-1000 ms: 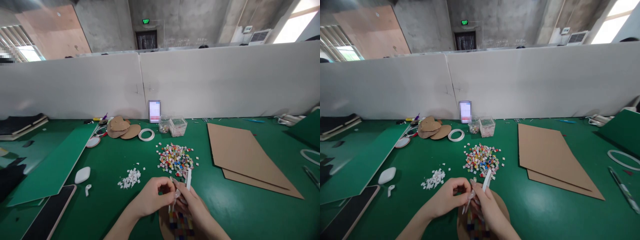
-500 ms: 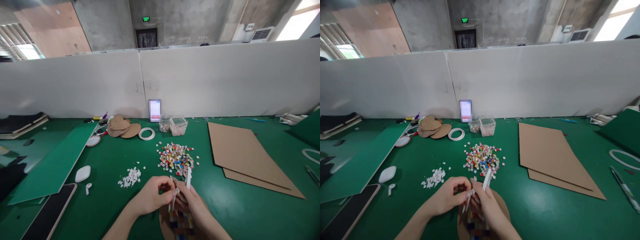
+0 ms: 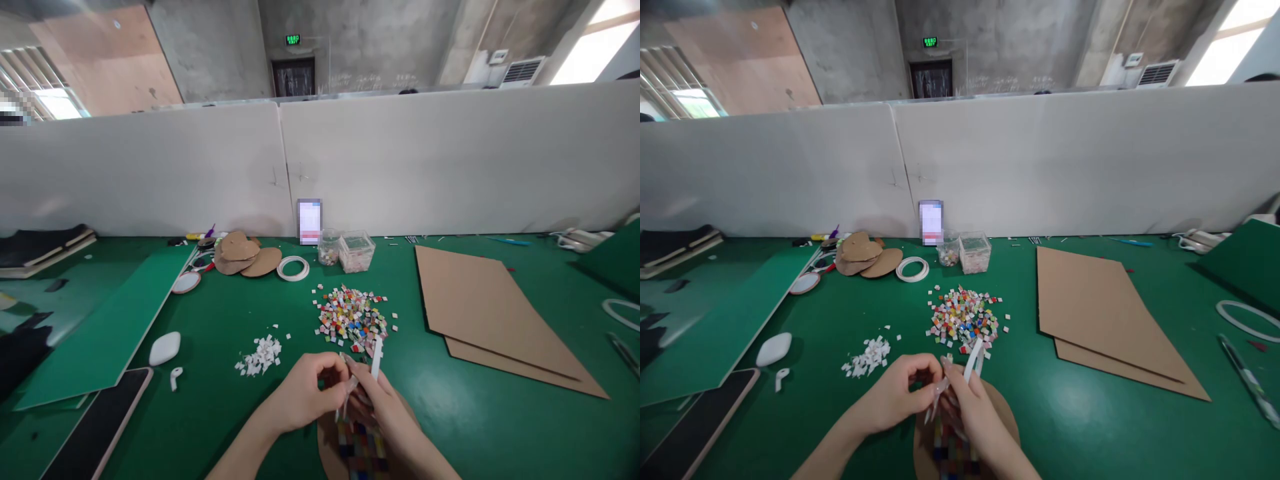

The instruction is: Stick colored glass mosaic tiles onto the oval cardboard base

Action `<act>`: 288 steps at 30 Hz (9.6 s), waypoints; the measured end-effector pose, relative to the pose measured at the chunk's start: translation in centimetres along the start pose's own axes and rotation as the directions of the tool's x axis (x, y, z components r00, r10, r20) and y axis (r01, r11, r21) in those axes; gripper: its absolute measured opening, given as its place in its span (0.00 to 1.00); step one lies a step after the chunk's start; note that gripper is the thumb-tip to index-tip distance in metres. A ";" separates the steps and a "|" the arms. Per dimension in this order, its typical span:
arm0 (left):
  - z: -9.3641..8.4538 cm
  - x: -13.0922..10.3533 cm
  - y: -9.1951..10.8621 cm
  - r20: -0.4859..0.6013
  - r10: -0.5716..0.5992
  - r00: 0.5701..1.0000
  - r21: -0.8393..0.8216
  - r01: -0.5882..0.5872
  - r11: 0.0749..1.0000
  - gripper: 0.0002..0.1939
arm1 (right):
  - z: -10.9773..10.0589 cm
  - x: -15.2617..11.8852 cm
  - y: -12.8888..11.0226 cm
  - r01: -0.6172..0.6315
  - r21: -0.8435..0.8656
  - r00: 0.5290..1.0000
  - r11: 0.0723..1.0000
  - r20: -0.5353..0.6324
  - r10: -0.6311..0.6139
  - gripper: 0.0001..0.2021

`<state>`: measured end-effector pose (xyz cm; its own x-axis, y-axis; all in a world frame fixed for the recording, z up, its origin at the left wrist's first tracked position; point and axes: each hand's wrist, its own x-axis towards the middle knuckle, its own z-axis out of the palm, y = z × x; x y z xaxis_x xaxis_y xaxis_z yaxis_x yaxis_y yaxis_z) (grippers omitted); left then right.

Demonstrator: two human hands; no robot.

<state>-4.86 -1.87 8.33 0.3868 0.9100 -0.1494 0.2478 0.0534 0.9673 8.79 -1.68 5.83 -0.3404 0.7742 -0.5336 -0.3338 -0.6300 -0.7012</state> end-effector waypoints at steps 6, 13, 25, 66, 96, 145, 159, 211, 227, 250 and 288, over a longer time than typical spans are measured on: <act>0.0 0.1 -0.1 -0.014 -0.010 1.000 0.027 0.010 1.000 0.04 | 0.0 0.0 0.1 0.018 -0.010 0.999 1.000 -0.036 -0.018 0.20; 0.0 -0.1 0.3 -0.010 -0.046 0.999 0.019 0.046 0.999 0.02 | 0.2 -0.1 -0.1 -0.003 -0.007 0.998 1.000 -0.062 0.003 0.20; 0.0 0.1 0.1 -0.019 0.007 1.000 0.068 -0.006 0.998 0.06 | 0.2 -0.1 0.0 -0.055 0.101 0.995 0.993 -0.074 0.063 0.18; 1.2 0.2 -1.6 -0.098 0.172 0.980 0.697 -0.055 0.715 0.06 | -1.6 2.1 1.8 0.454 -0.568 0.865 0.687 0.094 -0.494 0.23; -0.4 -0.2 -0.4 -0.069 0.078 0.995 0.481 -0.035 0.876 0.04 | -2.3 2.4 2.2 0.163 -0.194 0.980 0.967 -0.079 -0.181 0.18; 2.5 1.0 -1.5 -0.096 -0.225 0.970 -0.429 0.164 0.888 0.18 | -1.0 2.1 1.7 0.557 -0.371 0.825 0.743 0.146 -0.546 0.16; 1.1 0.8 -1.6 -0.310 0.052 0.949 0.157 -0.002 0.988 0.15 | -0.6 1.4 1.4 0.503 -0.346 0.852 0.792 0.047 -0.521 0.18; 8.4 -6.4 -5.0 -0.456 0.184 0.871 0.834 0.346 0.431 0.12 | -2.6 4.3 3.2 0.601 -0.489 0.736 0.632 0.030 -0.677 0.19; 5.1 -4.3 -3.3 -0.346 0.253 0.904 0.862 0.199 0.467 0.15 | -3.8 3.8 -0.6 0.731 -0.271 0.611 0.626 -0.149 -0.778 0.15; -0.2 3.3 -4.8 -0.121 0.197 0.973 0.700 -0.057 0.712 0.09 | -5.3 5.4 -0.6 0.251 -0.968 0.735 -0.006 0.195 -0.649 0.02; -0.4 3.8 -5.9 -0.383 0.267 0.884 0.538 -0.022 0.843 0.11 | -6.4 5.9 -0.5 0.415 -0.909 0.566 -0.029 0.283 -0.774 0.11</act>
<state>-5.19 1.39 2.16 0.0682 0.9764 0.2050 0.6779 -0.1961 0.7085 12.53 3.63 0.02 -0.1831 0.9089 0.3746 0.6673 0.3947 -0.6315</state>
